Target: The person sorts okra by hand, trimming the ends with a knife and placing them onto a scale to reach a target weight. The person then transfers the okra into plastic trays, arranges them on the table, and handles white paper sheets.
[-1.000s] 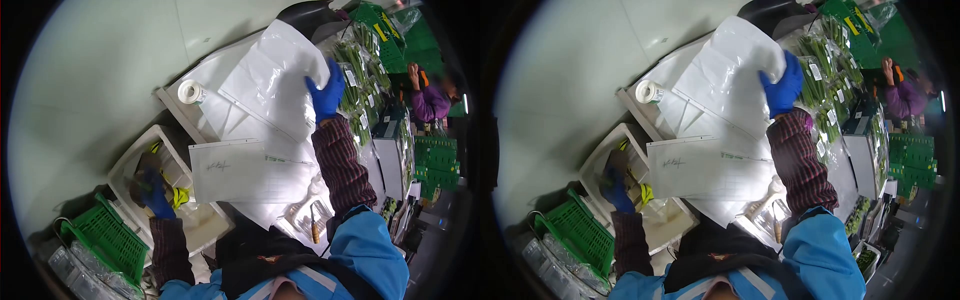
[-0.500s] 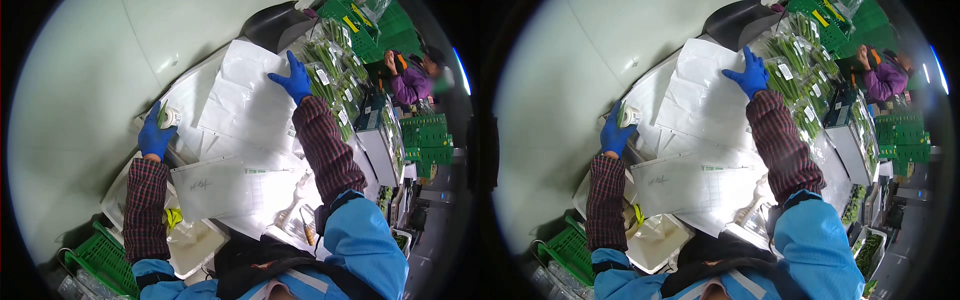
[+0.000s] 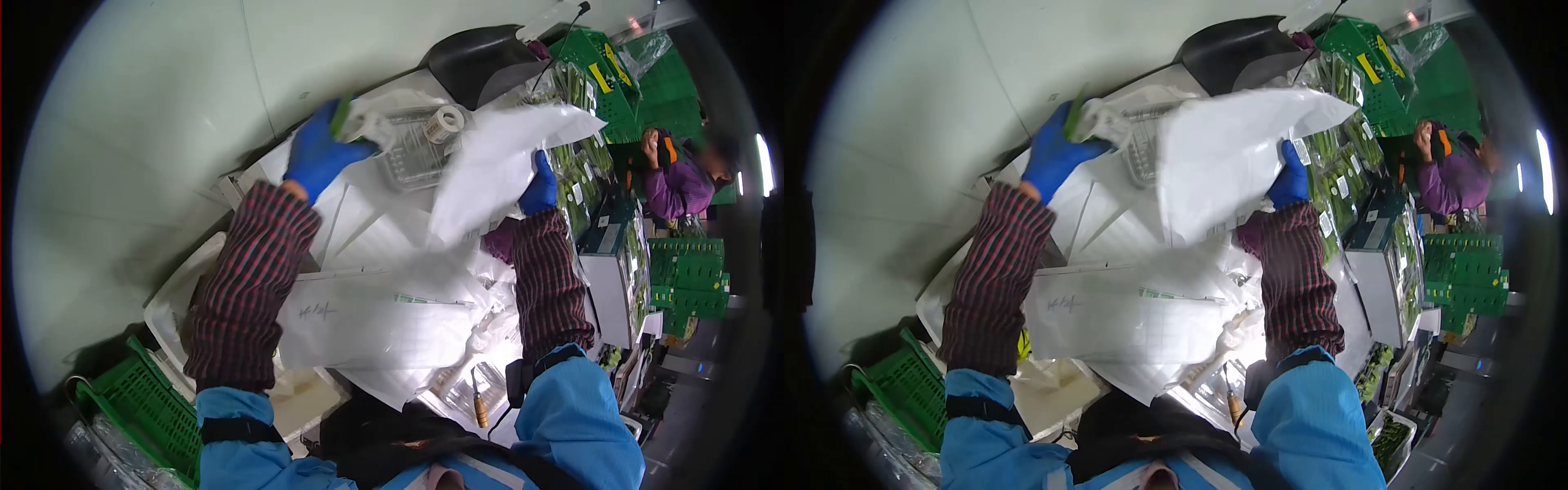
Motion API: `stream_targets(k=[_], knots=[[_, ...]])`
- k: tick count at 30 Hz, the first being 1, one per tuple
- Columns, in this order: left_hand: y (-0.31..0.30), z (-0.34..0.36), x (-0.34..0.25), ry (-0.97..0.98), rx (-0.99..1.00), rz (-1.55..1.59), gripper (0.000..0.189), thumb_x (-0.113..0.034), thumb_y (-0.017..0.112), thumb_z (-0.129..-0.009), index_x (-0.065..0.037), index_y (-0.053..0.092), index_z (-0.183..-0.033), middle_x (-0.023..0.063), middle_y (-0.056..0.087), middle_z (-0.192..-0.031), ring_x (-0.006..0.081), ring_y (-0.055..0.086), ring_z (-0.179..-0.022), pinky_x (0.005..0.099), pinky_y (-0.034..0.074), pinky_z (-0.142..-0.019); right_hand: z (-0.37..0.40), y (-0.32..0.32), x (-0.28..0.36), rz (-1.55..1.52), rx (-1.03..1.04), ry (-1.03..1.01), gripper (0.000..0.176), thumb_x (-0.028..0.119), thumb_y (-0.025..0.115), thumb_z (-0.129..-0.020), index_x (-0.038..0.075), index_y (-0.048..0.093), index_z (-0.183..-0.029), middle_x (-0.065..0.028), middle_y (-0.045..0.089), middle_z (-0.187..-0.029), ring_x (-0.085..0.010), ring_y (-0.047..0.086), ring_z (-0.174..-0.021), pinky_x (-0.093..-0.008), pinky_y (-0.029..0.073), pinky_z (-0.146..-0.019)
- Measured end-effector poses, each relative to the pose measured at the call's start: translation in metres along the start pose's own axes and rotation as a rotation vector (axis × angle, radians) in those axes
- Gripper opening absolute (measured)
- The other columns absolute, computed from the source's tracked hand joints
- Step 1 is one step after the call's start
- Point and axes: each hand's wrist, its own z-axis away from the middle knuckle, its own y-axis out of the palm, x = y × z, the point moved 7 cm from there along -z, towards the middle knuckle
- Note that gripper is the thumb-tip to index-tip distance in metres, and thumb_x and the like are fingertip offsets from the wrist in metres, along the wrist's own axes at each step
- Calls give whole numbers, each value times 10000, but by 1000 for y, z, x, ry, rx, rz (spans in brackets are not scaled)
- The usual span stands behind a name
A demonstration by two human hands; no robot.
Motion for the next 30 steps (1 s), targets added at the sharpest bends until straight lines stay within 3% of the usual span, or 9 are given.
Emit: stream_targets(k=[3, 5, 7, 9, 11, 14, 17, 24, 30], knots=[[37, -21, -14, -19, 21, -173, 696, -309, 786, -589, -75, 520, -1188, 154, 597, -1100, 300, 602, -964, 379, 472, -818, -47, -51, -32, -592, -60, 477, 371, 202, 570, -865, 32, 500, -1186, -117, 558, -1082, -230, 556, -965, -372, 443, -888], [71, -25, -2, -51, 173, -348, 714, -306, 785, -585, -113, 513, -1216, 147, 586, -1127, 311, 596, -967, 401, 471, -825, -37, -7, -19, 675, 168, -111, 416, 165, 645, -809, -20, 500, -1152, -105, 567, -1065, -184, 559, -915, -305, 465, -795], [87, -19, 8, -87, 251, -349, 732, -276, 779, -599, -133, 491, -1256, 138, 576, -1154, 307, 582, -1001, 394, 461, -858, -27, 6, -22, 602, -212, -110, 489, 163, 704, -750, -40, 497, -1144, -105, 579, -1050, -194, 569, -889, -308, 465, -781], [83, -15, 19, 96, 94, -152, 732, -245, 768, -621, -128, 472, -1280, 147, 573, -1153, 308, 556, -1043, 383, 444, -891, -36, 0, -25, 759, -234, -273, 518, 157, 730, -716, -42, 504, -1137, -116, 579, -1058, -200, 571, -888, -308, 466, -776], [72, -8, 49, -216, 53, 238, 594, -152, 699, -722, -81, 478, -1269, 83, 595, -1138, 201, 608, -905, 281, 475, -804, -30, -8, -24, 797, -437, -380, 395, 175, 694, -754, 6, 562, -1086, -84, 611, -989, -193, 595, -837, -307, 479, -757], [48, 7, 52, -417, -87, 362, 483, -123, 640, -785, -61, 501, -1244, 47, 613, -984, 112, 568, -677, 236, 482, -631, -33, -5, -55, 396, -189, 192, 366, 246, 642, -814, 59, 566, -1119, -63, 619, -1000, -189, 597, -875, -320, 488, -769], [53, 14, 58, -579, -18, 444, 437, -161, 627, -806, -39, 524, -1213, 28, 569, -798, 73, 473, -523, 232, 438, -481, -14, 17, -59, 270, -120, 320, 362, 253, 626, -829, 61, 564, -1129, -76, 619, -1015, -192, 597, -896, -320, 486, -792], [59, 11, 83, -606, -13, 189, 247, -255, 650, -783, -16, 603, -827, 2, 502, -548, 110, 452, -419, 262, 384, -400, -40, 34, -84, 169, 15, 275, 348, 235, 576, -868, 33, 543, -1150, -81, 619, -1014, -193, 595, -906, -312, 478, -818], [8, 17, 114, -562, -188, 417, 273, -225, 531, -844, 7, 606, -966, 97, 636, -730, 190, 598, -576, 315, 474, -497, -78, 70, -122, 332, 35, 256, 315, 229, 594, -853, 29, 569, -1095, -68, 626, -957, -176, 602, -852, -299, 495, -758]])
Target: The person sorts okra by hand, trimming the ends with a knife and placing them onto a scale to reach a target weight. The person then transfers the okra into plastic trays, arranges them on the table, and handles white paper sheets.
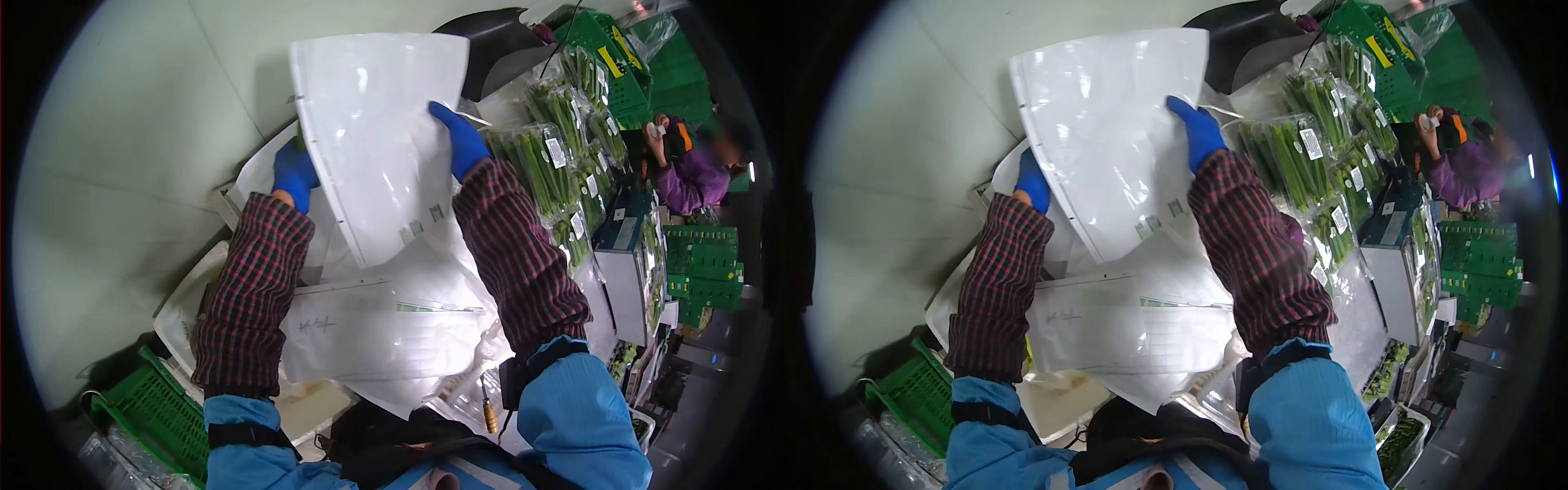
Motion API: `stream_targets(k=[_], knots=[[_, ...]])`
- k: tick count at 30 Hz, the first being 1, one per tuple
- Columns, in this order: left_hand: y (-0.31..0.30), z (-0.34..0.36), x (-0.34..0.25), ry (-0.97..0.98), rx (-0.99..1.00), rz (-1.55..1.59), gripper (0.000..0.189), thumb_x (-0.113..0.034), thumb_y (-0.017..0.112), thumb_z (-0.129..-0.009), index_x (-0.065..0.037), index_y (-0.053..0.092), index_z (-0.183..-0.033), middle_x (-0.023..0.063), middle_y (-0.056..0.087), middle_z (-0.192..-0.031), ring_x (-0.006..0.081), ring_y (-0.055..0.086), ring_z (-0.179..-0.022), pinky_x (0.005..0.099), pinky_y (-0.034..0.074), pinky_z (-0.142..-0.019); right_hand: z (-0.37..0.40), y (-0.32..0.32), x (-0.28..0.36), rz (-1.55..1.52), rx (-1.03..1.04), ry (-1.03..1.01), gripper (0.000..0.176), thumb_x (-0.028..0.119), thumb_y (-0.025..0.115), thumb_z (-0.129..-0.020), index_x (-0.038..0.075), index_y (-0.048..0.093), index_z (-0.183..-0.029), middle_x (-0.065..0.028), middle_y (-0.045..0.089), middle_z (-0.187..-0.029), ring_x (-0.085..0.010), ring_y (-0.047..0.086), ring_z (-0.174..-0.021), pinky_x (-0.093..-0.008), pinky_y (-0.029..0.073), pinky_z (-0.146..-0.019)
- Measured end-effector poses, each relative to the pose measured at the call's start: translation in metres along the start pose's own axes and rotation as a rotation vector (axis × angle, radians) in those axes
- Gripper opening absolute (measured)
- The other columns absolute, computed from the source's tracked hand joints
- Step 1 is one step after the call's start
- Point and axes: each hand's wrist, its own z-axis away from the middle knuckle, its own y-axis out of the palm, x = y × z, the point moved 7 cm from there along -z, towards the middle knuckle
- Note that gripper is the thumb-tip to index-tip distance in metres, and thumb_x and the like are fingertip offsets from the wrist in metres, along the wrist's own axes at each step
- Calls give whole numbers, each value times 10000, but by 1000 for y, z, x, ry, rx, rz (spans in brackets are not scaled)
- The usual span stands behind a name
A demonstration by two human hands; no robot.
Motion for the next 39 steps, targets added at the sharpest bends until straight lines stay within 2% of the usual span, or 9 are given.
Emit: stream_targets(k=[3, 8, 11, 13, 15, 23, 29, 32, 39], knots=[[-21, 11, -15, 78, 66, -524, 294, -224, 494, -877, 6, 589, -1032, 88, 648, -841, 190, 623, -715, 316, 495, -608, -31, 23, 3, 177, -26, -12, 497, 303, 672, -770, -15, 538, -1128, -107, 615, -985, -207, 596, -885, -306, 482, -786], [-54, 17, -4, 28, 81, -27, 280, -198, 432, -922, -32, 543, -1118, 53, 605, -996, 143, 578, -855, 284, 473, -698, -8, 31, 44, 590, -367, -378, 960, 415, 786, -617, -51, 327, -1319, -217, 479, -1218, -307, 492, -1110, -356, 415, -926], [-72, 32, 2, -3, 15, 361, 333, -245, 439, -930, -48, 504, -1191, 21, 588, -947, 122, 554, -784, 258, 455, -655, 19, 30, 74, 703, -429, -614, 949, 407, 788, -612, -21, 336, -1328, -225, 461, -1241, -318, 493, -1117, -363, 414, -931], [-80, 49, -21, 258, 53, -168, 324, -243, 478, -912, -33, 531, -1153, 26, 596, -938, 129, 566, -792, 249, 462, -688, 25, 23, 82, 720, -427, -597, 916, 399, 785, -616, -10, 362, -1318, -225, 436, -1269, -313, 487, -1128, -362, 415, -929], [-92, 56, -25, 110, 44, -95, 331, -239, 495, -903, -22, 540, -1149, 39, 605, -961, 135, 578, -819, 249, 466, -719, 28, 24, 84, 796, -289, -696, 839, 387, 773, -639, -11, 415, -1286, -213, 477, -1229, -310, 506, -1106, -361, 421, -923], [-65, 92, -45, -72, 147, 274, 391, -235, 558, -872, 13, 551, -1173, 86, 612, -1082, 165, 597, -944, 276, 466, -824, 40, 36, 41, 988, -104, -440, 500, 213, 743, -726, -19, 574, -1135, -120, 636, -951, -188, 600, -863, -286, 460, -809], [-72, 94, -87, 102, 67, -212, 396, -138, 681, -753, -105, 605, -1141, -9, 628, -901, 57, 532, -712, 199, 404, -524, 57, 21, 50, 170, -180, -378, 190, 161, 747, -715, 23, 647, -801, -26, 611, -717, -120, 539, -621, -258, 440, -615], [-99, 96, -113, 279, -229, -208, 370, -122, 672, -768, -90, 605, -1130, -20, 631, -909, 50, 525, -696, 207, 408, -521, 49, 2, 60, 146, -336, -362, 186, 163, 752, -712, 33, 627, -756, -8, 573, -674, -122, 497, -579, -262, 418, -584], [-91, 120, -95, 232, -158, -260, 336, -17, 619, -784, -12, 589, -1119, 39, 641, -981, 94, 586, -836, 221, 457, -754, 36, -28, 59, 259, -531, -454, 408, 293, 771, -687, 3, 613, -926, -66, 604, -810, -148, 527, -694, -314, 457, -665]])
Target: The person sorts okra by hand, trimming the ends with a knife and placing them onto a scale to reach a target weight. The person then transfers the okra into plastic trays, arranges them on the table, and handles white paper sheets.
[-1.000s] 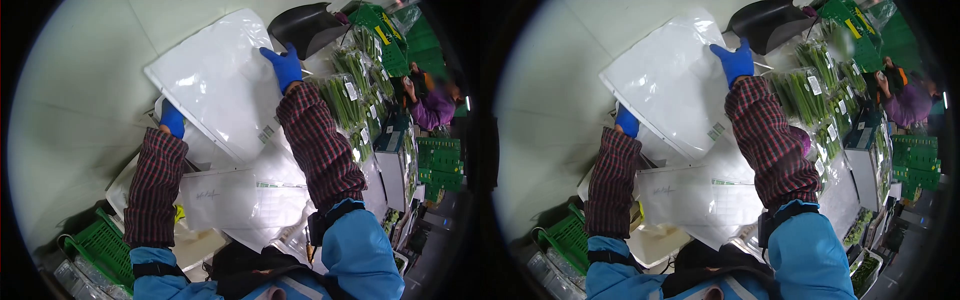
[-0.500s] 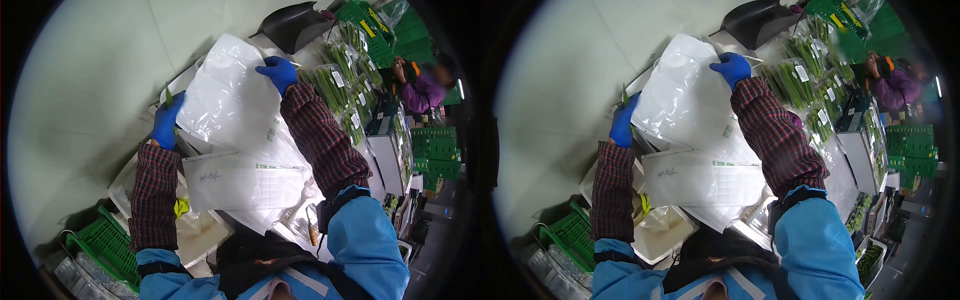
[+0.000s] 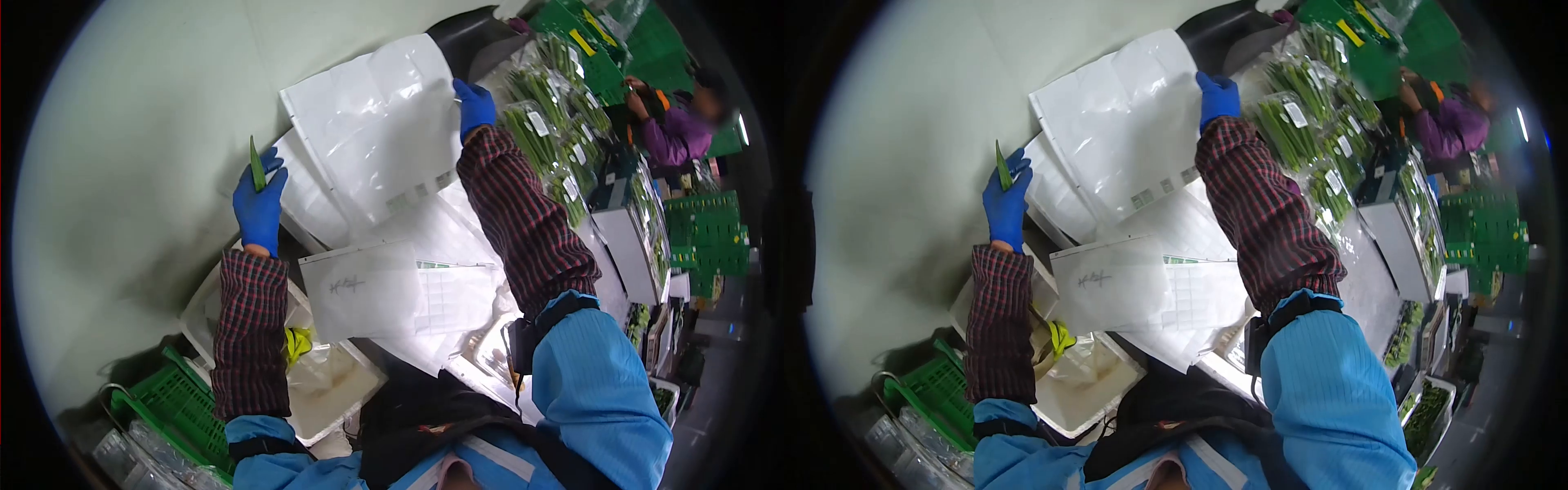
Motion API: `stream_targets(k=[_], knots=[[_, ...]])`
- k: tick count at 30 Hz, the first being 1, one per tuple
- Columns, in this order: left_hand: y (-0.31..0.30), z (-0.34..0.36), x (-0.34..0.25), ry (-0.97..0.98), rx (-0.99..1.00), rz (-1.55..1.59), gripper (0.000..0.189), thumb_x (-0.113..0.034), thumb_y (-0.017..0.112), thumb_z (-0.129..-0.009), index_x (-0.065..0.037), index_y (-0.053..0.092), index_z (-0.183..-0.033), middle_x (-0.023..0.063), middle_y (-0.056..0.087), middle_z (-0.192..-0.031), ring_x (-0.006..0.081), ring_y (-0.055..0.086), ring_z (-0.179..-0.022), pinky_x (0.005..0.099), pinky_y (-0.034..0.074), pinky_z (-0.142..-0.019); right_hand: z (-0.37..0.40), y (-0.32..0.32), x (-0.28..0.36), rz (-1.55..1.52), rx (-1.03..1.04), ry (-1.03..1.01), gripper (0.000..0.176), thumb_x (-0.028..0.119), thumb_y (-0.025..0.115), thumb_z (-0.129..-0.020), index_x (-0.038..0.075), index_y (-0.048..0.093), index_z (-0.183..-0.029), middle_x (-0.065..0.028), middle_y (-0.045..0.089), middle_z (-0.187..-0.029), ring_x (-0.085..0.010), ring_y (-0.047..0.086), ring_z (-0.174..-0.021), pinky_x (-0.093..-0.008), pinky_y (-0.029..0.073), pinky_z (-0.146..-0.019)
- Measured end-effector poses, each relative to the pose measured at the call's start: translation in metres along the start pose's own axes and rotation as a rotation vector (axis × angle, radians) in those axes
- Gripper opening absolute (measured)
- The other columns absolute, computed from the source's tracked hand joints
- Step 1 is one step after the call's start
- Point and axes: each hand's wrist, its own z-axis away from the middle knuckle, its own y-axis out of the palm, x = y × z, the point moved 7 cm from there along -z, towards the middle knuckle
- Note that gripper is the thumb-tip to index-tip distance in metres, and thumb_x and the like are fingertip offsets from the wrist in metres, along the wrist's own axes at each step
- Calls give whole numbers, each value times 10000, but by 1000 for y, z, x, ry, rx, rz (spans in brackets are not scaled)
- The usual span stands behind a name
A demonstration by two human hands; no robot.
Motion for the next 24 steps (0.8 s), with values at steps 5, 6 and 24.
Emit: stream_targets(k=[5, 6, 24], knots=[[28, 8, 34, 152, 189, 35, 348, -7, 600, -796, -10, 579, -1143, 71, 625, -1053, 145, 580, -942, 268, 442, -850, 11, -13, -2, 367, -22, -318, 676, 334, 772, -645, -24, 523, -1161, -205, 603, -1045, -328, 583, -949, -397, 460, -850], [31, 9, 38, 100, 187, -3, 349, -8, 599, -798, -9, 576, -1146, 73, 621, -1061, 149, 577, -953, 268, 440, -853, 30, -15, 8, 307, 21, -308, 647, 325, 761, -647, -1, 529, -1156, -204, 583, -1086, -347, 556, -1004, -402, 437, -890], [206, 254, -51, 189, 946, -123, 734, -21, 672, -723, -49, 325, -1369, 107, 503, -1233, 173, 521, -1078, 286, 425, -911, 293, -170, 51, 128, 645, 2, 247, 196, 668, -803, 16, 621, -966, -51, 629, -874, -97, 559, -804, -268, 464, -748]])
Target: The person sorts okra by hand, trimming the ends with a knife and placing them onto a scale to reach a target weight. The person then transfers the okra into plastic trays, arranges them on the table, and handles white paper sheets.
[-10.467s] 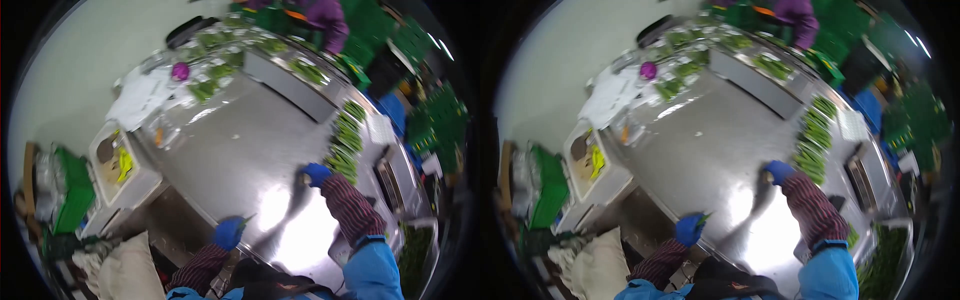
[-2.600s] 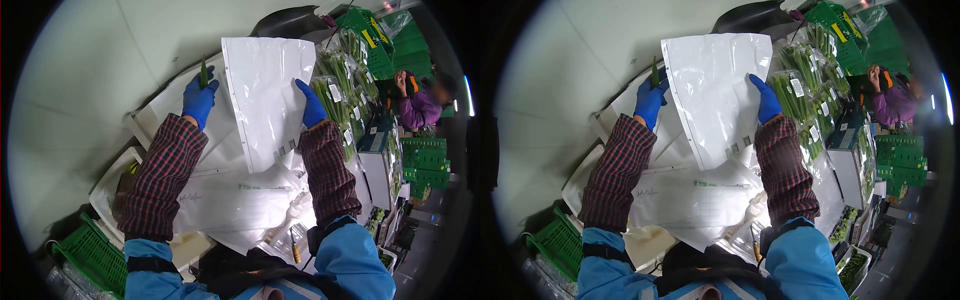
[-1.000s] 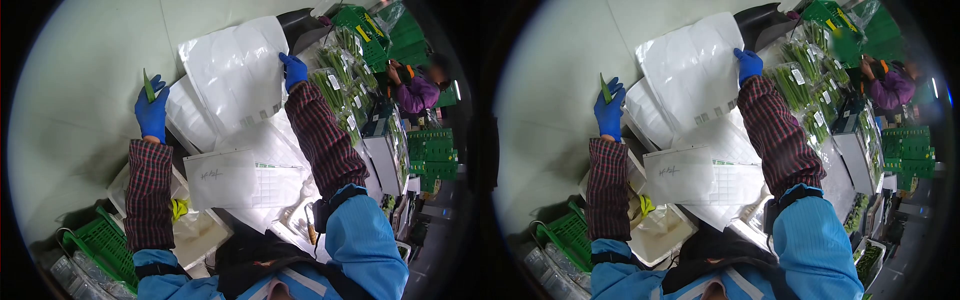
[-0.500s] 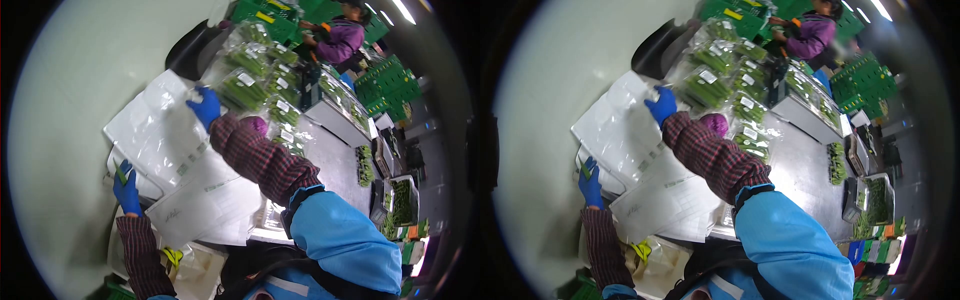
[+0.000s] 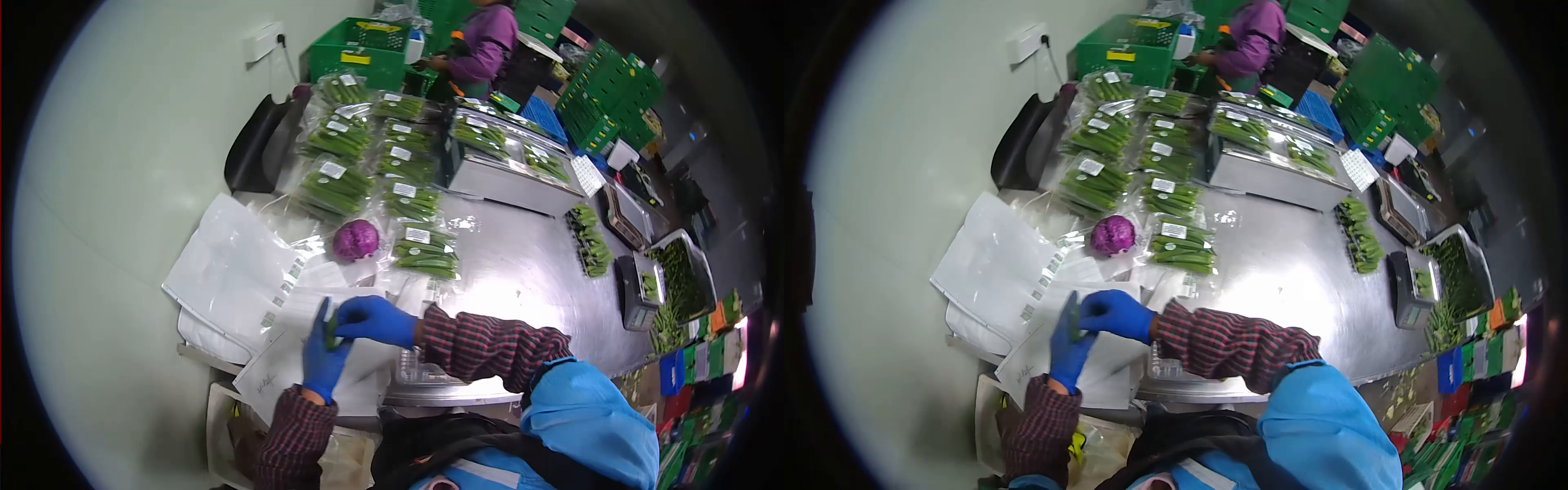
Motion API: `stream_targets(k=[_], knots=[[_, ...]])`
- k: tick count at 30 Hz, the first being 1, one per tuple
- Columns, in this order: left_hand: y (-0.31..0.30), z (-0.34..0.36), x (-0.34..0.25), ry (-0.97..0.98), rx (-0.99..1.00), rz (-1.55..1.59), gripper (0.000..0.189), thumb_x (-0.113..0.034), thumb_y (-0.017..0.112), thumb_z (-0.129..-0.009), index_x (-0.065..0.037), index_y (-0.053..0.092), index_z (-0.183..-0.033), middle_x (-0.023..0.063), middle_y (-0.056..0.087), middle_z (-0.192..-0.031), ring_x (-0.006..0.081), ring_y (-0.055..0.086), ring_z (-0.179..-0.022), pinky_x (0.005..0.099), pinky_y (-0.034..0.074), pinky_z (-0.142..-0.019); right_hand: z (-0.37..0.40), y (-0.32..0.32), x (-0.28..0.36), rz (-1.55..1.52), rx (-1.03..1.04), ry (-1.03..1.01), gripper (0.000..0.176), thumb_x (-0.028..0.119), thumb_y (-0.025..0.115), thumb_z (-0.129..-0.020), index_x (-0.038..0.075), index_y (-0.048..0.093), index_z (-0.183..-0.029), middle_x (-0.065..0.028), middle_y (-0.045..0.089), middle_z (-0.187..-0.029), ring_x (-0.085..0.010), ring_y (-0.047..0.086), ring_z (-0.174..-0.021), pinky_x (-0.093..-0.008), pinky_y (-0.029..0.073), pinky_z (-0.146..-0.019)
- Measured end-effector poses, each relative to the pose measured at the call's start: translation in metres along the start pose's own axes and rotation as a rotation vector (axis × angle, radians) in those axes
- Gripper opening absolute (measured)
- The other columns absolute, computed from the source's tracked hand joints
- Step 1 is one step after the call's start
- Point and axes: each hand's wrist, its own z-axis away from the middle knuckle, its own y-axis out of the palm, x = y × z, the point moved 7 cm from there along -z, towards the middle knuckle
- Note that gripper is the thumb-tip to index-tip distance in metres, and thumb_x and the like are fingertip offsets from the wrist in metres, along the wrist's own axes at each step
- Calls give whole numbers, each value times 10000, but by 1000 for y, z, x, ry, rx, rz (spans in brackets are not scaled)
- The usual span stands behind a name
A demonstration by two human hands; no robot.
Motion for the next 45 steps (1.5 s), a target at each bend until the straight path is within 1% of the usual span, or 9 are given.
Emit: stream_targets(k=[4, 11, 13, 16, 23, 31, 33, 36, 45], knots=[[108, 23, -8, 72, 173, -78, 691, -152, 648, -778, -150, 309, -1381, 151, 606, -1104, 294, 611, -983, 360, 492, -786, 106, -53, -10, -217, -88, 32, 274, 164, 655, -818, -14, 595, -1017, -61, 626, -892, -90, 555, -826, -264, 470, -774], [286, 88, -42, 116, 392, -80, 792, -102, 665, -755, -147, 233, -1417, 168, 529, -1161, 265, 565, -992, 359, 443, -874, 288, -152, -82, -372, -411, 155, 258, 240, 546, -874, 24, 617, -995, -33, 619, -839, -99, 557, -724, -230, 441, -667], [333, 102, -24, -92, 488, 187, 757, -72, 656, -768, -115, 259, -1411, 116, 440, -1288, 194, 515, -1042, 325, 440, -875, 333, -193, -113, -403, -491, 70, 239, 237, 537, -876, 30, 633, -949, -43, 611, -809, -108, 567, -682, -250, 459, -648], [384, 115, -31, -54, 458, -68, 757, -60, 678, -747, -108, 290, -1395, 100, 487, -1228, 151, 561, -889, 273, 481, -787, 398, -231, -138, -569, -638, 107, 231, 232, 530, -871, 30, 632, -916, -65, 606, -812, -127, 575, -674, -252, 467, -651], [477, 136, -38, -79, 578, 41, 410, -79, 622, -823, -30, 518, -1217, 118, 575, -1142, 176, 569, -999, 280, 482, -809, 486, -228, -178, -654, -716, 194, 264, 271, 572, -839, 37, 612, -953, -53, 612, -802, -117, 575, -677, -249, 465, -625], [442, 110, 48, -107, 665, -154, 349, -66, 603, -826, -21, 547, -1168, 86, 581, -1108, 185, 566, -1001, 285, 477, -802, 573, -192, -259, -614, -932, 377, 287, 190, 618, -786, 29, 622, -1023, -66, 648, -886, -123, 602, -725, -256, 491, -609], [442, 114, 22, 408, 682, -598, 420, -37, 617, -781, -30, 529, -1192, 103, 562, -1121, 223, 521, -1077, 320, 421, -902, 615, -195, -257, -589, -1035, 383, 287, 185, 618, -786, 29, 623, -1026, -66, 648, -891, -122, 601, -735, -258, 495, -623], [461, 97, 17, 430, 562, -590, 477, -14, 624, -742, -48, 517, -1206, 106, 531, -1158, 240, 482, -1118, 347, 378, -936, 650, -201, -292, -574, -1167, 353, 268, 163, 614, -798, 31, 628, -1031, -67, 645, -916, -116, 599, -766, -259, 499, -674], [737, 231, -73, 369, 792, -417, 476, -47, 636, -755, -136, 529, -1210, 53, 519, -1178, 201, 499, -1086, 328, 414, -860, 901, -204, -314, -565, -1296, 356, 247, 115, 607, -823, 29, 621, -1054, -64, 644, -938, -117, 594, -799, -259, 482, -712]])
